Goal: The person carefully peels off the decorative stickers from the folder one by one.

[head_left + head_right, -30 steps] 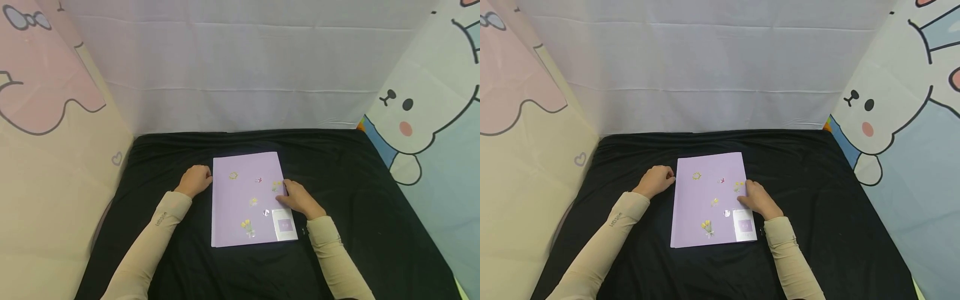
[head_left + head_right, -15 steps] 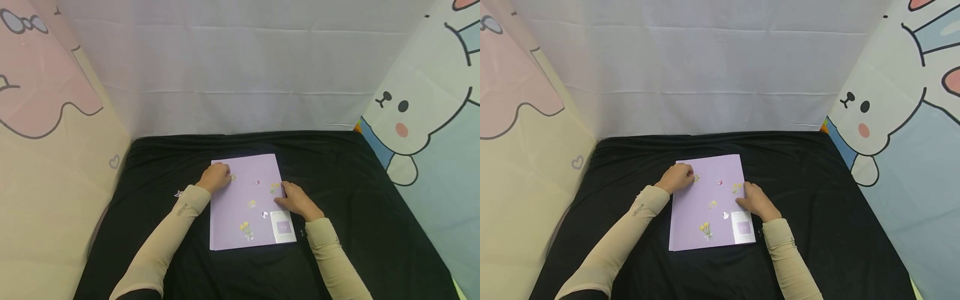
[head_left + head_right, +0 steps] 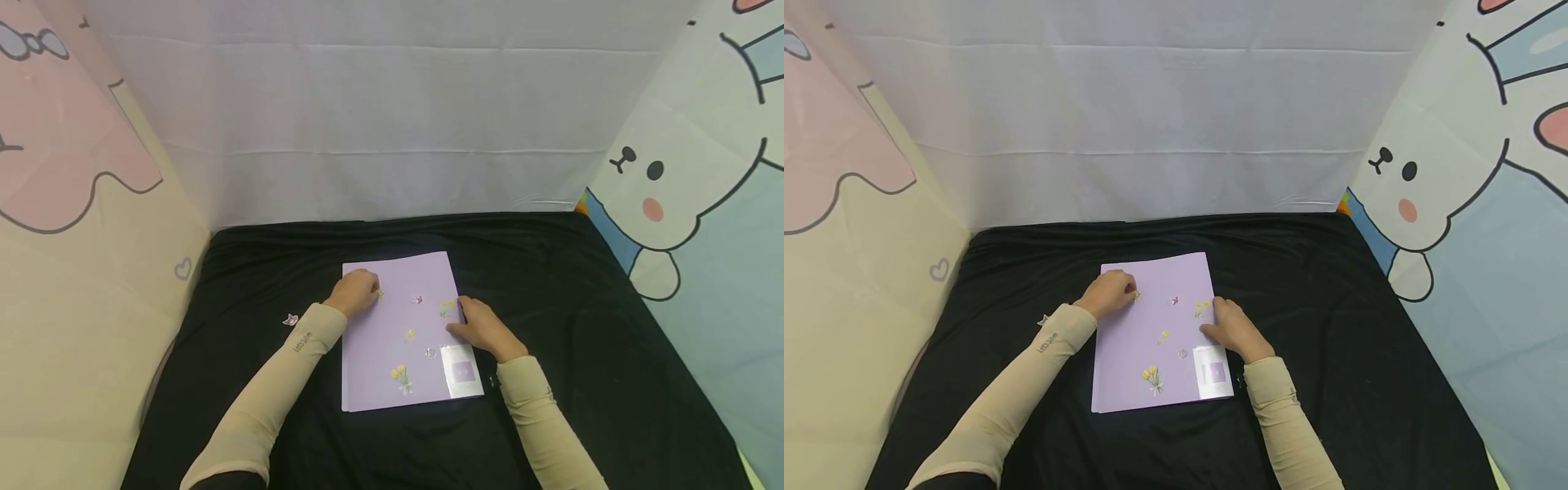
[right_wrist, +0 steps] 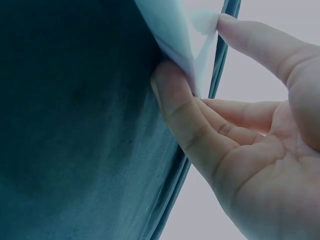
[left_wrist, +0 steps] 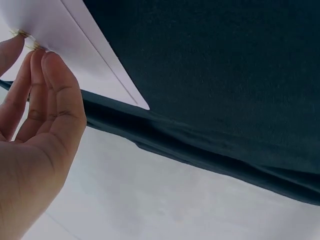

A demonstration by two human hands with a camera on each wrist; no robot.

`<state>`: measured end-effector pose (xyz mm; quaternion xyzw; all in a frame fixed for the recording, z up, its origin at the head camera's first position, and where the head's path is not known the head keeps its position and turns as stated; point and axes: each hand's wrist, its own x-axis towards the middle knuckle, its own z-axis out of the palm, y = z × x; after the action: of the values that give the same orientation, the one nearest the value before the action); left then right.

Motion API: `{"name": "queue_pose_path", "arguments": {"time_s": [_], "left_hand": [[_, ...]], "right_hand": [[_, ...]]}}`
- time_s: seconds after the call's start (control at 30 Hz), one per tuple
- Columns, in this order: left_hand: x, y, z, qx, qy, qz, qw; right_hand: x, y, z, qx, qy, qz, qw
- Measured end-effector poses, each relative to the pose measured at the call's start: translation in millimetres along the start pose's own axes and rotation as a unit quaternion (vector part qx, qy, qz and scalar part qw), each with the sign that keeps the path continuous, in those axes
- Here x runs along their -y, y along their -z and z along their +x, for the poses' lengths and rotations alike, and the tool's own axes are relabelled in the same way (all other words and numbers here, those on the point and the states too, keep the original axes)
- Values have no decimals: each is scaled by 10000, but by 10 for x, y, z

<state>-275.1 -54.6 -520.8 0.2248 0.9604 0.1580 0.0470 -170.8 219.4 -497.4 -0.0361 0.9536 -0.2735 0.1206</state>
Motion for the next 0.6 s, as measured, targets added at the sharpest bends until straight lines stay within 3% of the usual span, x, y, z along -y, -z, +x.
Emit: {"name": "queue_pose_path", "arguments": {"time_s": [0.23, 0.37, 0.5, 0.6], "left_hand": [[-20, 18, 51, 81, 13, -111, 9999], [-21, 62, 81, 392, 175, -345, 9985], [-7, 110, 133, 823, 559, -867, 9913], [14, 111, 163, 1050, 661, -1028, 9869]], "right_hand": [[-24, -9, -8, -63, 22, 53, 10000], [-33, -5, -12, -49, 106, 19, 9999], [-30, 17, -3, -87, 161, -2, 9998], [-34, 18, -2, -62, 93, 56, 9999]]}}
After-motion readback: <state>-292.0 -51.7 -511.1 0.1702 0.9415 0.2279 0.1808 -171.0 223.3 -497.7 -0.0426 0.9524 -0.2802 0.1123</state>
